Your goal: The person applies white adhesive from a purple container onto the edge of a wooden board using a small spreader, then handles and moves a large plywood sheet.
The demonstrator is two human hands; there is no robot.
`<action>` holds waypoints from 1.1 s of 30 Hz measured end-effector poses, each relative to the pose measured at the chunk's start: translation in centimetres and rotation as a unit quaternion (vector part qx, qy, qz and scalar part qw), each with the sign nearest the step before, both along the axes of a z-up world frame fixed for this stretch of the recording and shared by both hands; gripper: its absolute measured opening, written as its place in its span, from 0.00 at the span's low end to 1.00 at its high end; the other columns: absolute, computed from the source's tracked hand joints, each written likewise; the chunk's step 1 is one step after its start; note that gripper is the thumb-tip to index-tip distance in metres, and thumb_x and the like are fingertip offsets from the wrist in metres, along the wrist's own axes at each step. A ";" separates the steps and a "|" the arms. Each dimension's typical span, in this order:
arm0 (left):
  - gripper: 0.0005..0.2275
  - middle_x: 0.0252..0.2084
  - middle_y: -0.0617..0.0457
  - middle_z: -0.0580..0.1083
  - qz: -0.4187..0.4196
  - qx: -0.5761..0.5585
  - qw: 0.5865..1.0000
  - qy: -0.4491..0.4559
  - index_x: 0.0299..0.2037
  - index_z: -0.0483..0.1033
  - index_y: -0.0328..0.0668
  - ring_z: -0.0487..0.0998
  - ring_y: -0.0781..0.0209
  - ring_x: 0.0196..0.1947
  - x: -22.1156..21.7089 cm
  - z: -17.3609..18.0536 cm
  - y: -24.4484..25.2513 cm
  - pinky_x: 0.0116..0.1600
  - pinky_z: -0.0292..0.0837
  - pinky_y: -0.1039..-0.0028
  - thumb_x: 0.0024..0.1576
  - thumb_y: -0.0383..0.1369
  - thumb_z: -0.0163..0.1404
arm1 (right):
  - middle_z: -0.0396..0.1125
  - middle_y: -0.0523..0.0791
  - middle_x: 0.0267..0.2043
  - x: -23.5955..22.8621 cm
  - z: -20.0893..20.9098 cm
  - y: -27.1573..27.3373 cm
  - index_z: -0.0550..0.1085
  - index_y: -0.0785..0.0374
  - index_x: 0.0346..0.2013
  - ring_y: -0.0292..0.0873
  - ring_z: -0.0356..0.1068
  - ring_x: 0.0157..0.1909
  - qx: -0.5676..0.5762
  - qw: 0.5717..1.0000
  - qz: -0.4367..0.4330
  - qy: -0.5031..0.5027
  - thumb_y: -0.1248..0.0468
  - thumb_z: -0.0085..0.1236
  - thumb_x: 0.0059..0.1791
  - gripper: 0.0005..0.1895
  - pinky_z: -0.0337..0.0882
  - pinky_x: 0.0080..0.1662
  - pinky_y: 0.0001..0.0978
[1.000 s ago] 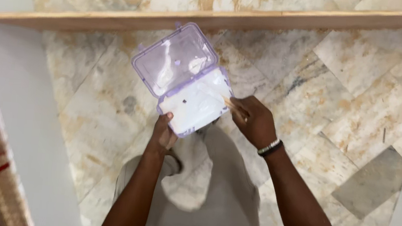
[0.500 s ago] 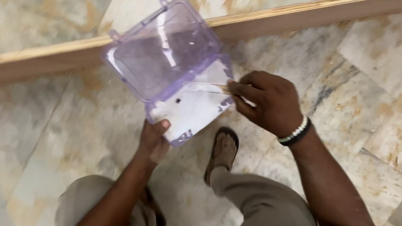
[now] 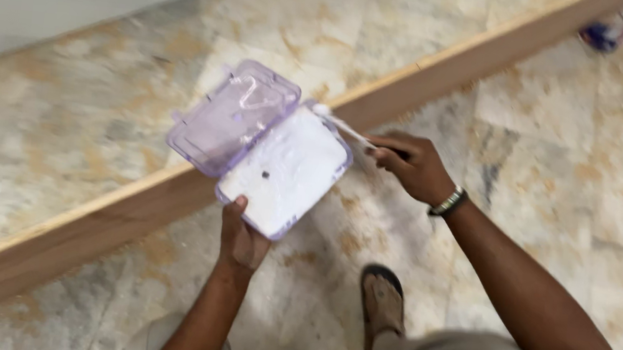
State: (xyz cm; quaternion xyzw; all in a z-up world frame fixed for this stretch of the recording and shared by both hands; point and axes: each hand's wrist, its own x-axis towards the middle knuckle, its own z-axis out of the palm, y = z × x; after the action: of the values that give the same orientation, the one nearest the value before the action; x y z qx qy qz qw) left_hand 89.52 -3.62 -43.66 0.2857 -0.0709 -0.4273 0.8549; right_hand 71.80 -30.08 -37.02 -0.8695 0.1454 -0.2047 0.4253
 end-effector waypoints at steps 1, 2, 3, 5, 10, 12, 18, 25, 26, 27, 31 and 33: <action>0.37 0.70 0.46 0.63 -0.006 -0.016 1.000 0.006 0.72 0.54 0.36 0.64 0.48 0.70 0.3 -0.1 0.6 0.72 0.61 0.56 0.54 0.43 0.55 | 0.76 0.42 0.40 -0.1 -1.1 -0.7 0.79 0.63 0.51 0.35 0.74 0.37 0.127 0.992 -0.025 0.009 0.57 0.54 0.58 0.14 0.76 0.40 0.27; 0.38 0.70 0.46 0.63 -0.012 -0.033 0.999 0.012 0.73 0.54 0.36 0.64 0.48 0.70 0.9 -0.3 1.1 0.72 0.61 0.56 0.54 0.44 0.55 | 0.76 0.42 0.40 0.1 -2.2 -1.4 0.79 0.63 0.51 0.35 0.74 0.37 0.123 0.992 -0.013 0.001 0.57 0.54 0.58 0.14 0.76 0.40 0.27; 0.38 0.70 0.46 0.63 -0.007 -0.032 0.999 0.009 0.73 0.54 0.36 0.64 0.48 0.70 1.2 -0.6 1.7 0.72 0.61 0.56 0.54 0.44 0.55 | 0.74 0.41 0.35 -0.2 -3.5 -1.6 0.76 0.63 0.51 0.34 0.70 0.31 0.201 0.976 -0.076 0.033 0.54 0.50 0.57 0.17 0.71 0.34 0.27; 0.39 0.71 0.45 0.63 0.015 -0.026 0.999 0.025 0.73 0.54 0.35 0.63 0.48 0.70 1.8 -1.2 2.0 0.72 0.60 0.56 0.54 0.45 0.55 | 0.72 0.40 0.30 -0.8 -5.6 -2.7 0.74 0.62 0.52 0.33 0.66 0.26 0.277 0.949 -0.136 0.065 0.50 0.47 0.55 0.21 0.66 0.29 0.26; 0.38 0.69 0.43 0.64 0.044 -0.007 0.999 -0.011 0.72 0.55 0.35 0.64 0.46 0.70 2.9 -1.7 4.0 0.72 0.60 0.53 0.53 0.44 0.57 | 0.52 0.36 0.22 -1.4 -9.7 -6.2 0.72 0.65 0.51 0.31 0.49 0.20 0.440 0.888 -0.135 -0.011 0.41 0.37 0.60 0.30 0.53 0.23 0.24; 0.39 0.71 0.46 0.63 0.033 -0.009 0.999 0.006 0.72 0.55 0.37 0.64 0.48 0.71 3.0 -1.6 4.5 0.74 0.59 0.54 0.52 0.44 0.57 | 0.57 0.37 0.22 -2.5 -10.7 -7.7 0.74 0.65 0.53 0.32 0.55 0.21 0.396 0.892 -0.218 0.022 0.40 0.35 0.60 0.32 0.58 0.24 0.24; 0.39 0.72 0.47 0.63 0.029 0.000 0.999 -0.046 0.73 0.56 0.37 0.63 0.50 0.72 2.9 0.6 6.0 0.76 0.58 0.57 0.53 0.47 0.58 | 0.72 0.46 0.33 -4.1 -11.7 -12.0 0.71 0.64 0.57 0.33 0.66 0.26 0.269 0.914 -0.305 0.012 0.49 0.40 0.59 0.24 0.68 0.28 0.26; 0.40 0.71 0.47 0.63 0.017 0.020 0.999 -0.041 0.73 0.57 0.36 0.64 0.50 0.71 2.3 1.0 6.2 0.75 0.59 0.59 0.52 0.47 0.58 | 0.71 0.45 0.36 -3.5 -10.0 -12.9 0.75 0.64 0.57 0.33 0.63 0.27 0.271 0.886 -0.377 0.019 0.61 0.42 0.55 0.20 0.67 0.29 0.26; 0.40 0.71 0.47 0.63 0.016 0.024 0.999 -0.036 0.73 0.57 0.36 0.64 0.50 0.71 2.3 0.8 6.2 0.75 0.59 0.59 0.52 0.47 0.58 | 0.72 0.44 0.37 -3.3 -10.0 -12.6 0.76 0.62 0.58 0.33 0.64 0.28 0.239 0.893 -0.379 0.047 0.62 0.41 0.53 0.22 0.68 0.30 0.26; 0.40 0.71 0.47 0.63 0.017 0.026 0.999 -0.036 0.73 0.57 0.36 0.64 0.50 0.71 2.2 0.6 6.1 0.75 0.59 0.59 0.52 0.47 0.58 | 0.72 0.44 0.37 -3.1 -10.2 -12.3 0.76 0.62 0.58 0.33 0.64 0.28 0.241 0.893 -0.378 0.049 0.62 0.41 0.53 0.22 0.68 0.30 0.26; 0.40 0.71 0.47 0.63 0.018 0.024 0.999 -0.024 0.73 0.56 0.35 0.64 0.50 0.71 2.2 -1.0 6.0 0.75 0.59 0.59 0.52 0.46 0.58 | 0.73 0.44 0.41 -2.4 -11.6 -12.6 0.75 0.61 0.61 0.35 0.67 0.33 0.122 0.937 -0.325 0.044 0.64 0.48 0.52 0.22 0.70 0.37 0.29; 0.40 0.71 0.47 0.63 0.016 0.024 0.999 -0.019 0.73 0.56 0.36 0.63 0.50 0.71 2.3 -2.2 5.9 0.74 0.58 0.58 0.52 0.45 0.58 | 0.74 0.46 0.43 -2.2 -12.7 -13.1 0.74 0.62 0.62 0.38 0.68 0.36 0.061 0.947 -0.313 0.037 0.64 0.51 0.53 0.22 0.71 0.41 0.31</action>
State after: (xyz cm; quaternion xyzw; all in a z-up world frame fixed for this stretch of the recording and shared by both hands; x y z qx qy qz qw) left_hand 91.80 2.32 -45.86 0.3152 -0.0724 -0.4095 0.8531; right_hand 69.56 -43.13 -49.74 -0.7596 0.4385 -0.2857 0.3861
